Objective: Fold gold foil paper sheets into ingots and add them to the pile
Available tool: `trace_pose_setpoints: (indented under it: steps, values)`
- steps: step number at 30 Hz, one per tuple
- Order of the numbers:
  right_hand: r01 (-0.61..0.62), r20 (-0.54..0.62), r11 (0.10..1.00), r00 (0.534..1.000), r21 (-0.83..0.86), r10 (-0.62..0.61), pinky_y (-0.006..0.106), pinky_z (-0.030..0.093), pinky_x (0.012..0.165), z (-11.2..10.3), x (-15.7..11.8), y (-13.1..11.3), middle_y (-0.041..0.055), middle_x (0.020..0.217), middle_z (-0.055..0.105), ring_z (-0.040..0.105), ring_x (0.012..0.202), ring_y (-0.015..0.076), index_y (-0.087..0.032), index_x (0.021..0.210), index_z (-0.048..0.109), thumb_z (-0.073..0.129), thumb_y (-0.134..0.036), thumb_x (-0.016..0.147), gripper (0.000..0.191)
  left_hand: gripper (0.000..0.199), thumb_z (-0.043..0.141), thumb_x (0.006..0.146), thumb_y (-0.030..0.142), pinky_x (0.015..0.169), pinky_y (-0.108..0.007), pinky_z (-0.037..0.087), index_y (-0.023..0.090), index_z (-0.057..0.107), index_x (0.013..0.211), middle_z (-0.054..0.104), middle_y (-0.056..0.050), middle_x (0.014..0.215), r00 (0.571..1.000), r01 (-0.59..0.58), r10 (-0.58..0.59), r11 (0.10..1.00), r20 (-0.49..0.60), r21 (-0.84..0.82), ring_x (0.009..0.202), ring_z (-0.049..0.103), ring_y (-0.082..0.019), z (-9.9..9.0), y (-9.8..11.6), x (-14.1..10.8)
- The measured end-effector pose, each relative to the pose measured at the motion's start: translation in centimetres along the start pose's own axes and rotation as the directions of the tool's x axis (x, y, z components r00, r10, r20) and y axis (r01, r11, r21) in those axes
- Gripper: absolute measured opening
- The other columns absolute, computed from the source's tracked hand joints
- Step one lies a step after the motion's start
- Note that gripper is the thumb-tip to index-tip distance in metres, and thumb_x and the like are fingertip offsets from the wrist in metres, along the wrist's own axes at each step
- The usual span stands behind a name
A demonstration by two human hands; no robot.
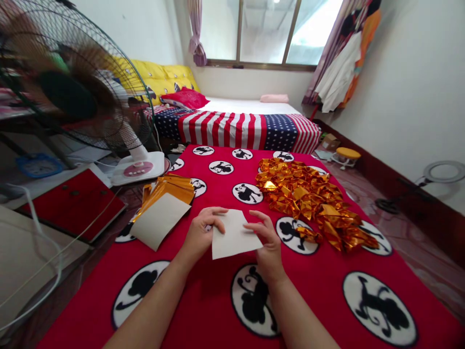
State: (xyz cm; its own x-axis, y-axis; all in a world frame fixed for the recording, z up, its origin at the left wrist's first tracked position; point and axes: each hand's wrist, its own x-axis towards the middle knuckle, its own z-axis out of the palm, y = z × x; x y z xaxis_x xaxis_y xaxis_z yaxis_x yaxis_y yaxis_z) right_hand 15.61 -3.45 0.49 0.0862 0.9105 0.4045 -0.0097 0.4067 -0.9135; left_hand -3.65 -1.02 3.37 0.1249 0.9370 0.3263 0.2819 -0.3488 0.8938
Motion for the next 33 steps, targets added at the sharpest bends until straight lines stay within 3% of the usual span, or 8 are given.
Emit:
trace_pose_setpoints:
  steps: [4,7,13,19,23,26,31,33]
  values:
    - [0.073,0.103,0.975,0.993,-0.208,-0.053,0.032,0.05,0.083,-2.0,-0.5,0.3,0.0072,0.11,0.062,0.061,0.098,0.0207,-0.024,0.084,0.075,0.063,-0.004,0.072,0.027,0.03,0.055,0.074,0.003,0.109,-0.048,0.038,0.023,0.074,0.082,0.052,-0.007,0.138,0.996,-0.056,0.074,0.948,-0.046,0.312,0.128,0.048,-0.026,0.4,-2.0,-1.1]
    - [0.06,0.21,0.946,0.978,-0.32,0.01,0.03,0.051,0.079,-3.2,-1.1,0.5,0.0074,0.108,0.063,0.061,0.1,0.0207,-0.024,0.086,0.074,0.054,0.002,0.069,0.037,0.03,0.061,0.076,0.007,0.111,-0.049,0.036,0.027,0.074,0.096,0.047,-0.006,0.143,0.982,-0.187,0.169,0.886,0.08,0.424,0.133,0.041,-0.027,0.4,-2.3,-2.1]
    - [0.194,0.336,0.787,0.942,-0.586,0.018,0.038,0.048,0.088,-4.3,-2.1,-0.4,0.0052,0.108,0.068,0.055,0.102,0.0243,-0.026,0.093,0.075,0.056,0.005,0.064,0.046,0.028,0.059,0.081,0.007,0.1,-0.041,0.044,0.027,0.072,0.095,0.066,-0.004,0.114,0.906,-0.33,0.171,0.858,0.386,0.393,0.11,0.057,-0.021,0.5,-0.6,-3.1]
    - [0.18,0.409,0.766,0.905,-0.617,0.116,0.036,0.047,0.086,-4.6,-3.7,-1.5,0.0032,0.118,0.068,0.055,0.102,0.0228,-0.029,0.108,0.071,0.054,-0.001,0.079,0.044,0.013,0.077,0.073,0.031,0.096,-0.038,0.044,0.027,0.074,0.086,0.066,-0.003,0.115,0.899,-0.241,0.062,0.897,0.433,0.371,0.107,0.058,-0.022,0.1,0.9,-3.5]
    - [0.1,0.343,0.802,0.93,-0.589,0.136,0.032,0.046,0.083,-4.0,-3.5,-1.8,0.005,0.109,0.07,0.059,0.097,0.0209,-0.026,0.101,0.072,0.053,-0.016,0.091,0.024,0.013,0.064,0.086,0.028,0.091,-0.034,0.044,0.025,0.075,0.08,0.07,-0.003,0.104,0.924,-0.158,0.014,0.924,0.382,0.347,0.1,0.06,-0.019,0.3,0.2,-3.2]
    - [-0.041,0.27,0.796,0.929,-0.604,0.253,0.027,0.043,0.068,-3.2,-1.5,-1.8,0.0034,0.083,0.07,0.061,0.076,0.0173,-0.022,0.085,0.071,0.052,-0.026,0.094,0.021,0.02,0.057,0.091,0.027,0.083,-0.031,0.045,0.021,0.073,0.08,0.07,-0.004,0.091,0.958,-0.062,-0.044,0.934,0.284,0.353,0.089,0.061,-0.017,1.0,-0.8,-2.7]
    - [-0.109,0.114,0.604,0.941,-0.789,0.319,0.026,0.03,0.054,-2.1,2.0,-0.5,-0.001,0.058,0.058,0.051,0.056,0.0148,-0.021,0.063,0.059,0.061,-0.035,0.087,0.028,0.02,0.06,0.088,0.033,0.066,-0.029,0.043,0.019,0.064,0.075,0.065,-0.004,0.077,0.991,0.1,-0.132,0.822,0.016,0.561,0.075,0.061,-0.018,2.5,-1.8,-1.7]
    - [-0.112,0.06,0.542,0.955,-0.833,0.289,0.026,0.029,0.054,-1.7,2.3,0.1,-0.0014,0.059,0.057,0.052,0.056,0.0147,-0.021,0.063,0.057,0.064,-0.036,0.084,0.027,0.018,0.064,0.085,0.033,0.061,-0.028,0.041,0.019,0.061,0.074,0.064,-0.003,0.079,0.989,0.136,-0.139,0.768,-0.044,0.626,0.07,0.059,-0.017,3.0,-1.9,-1.4]
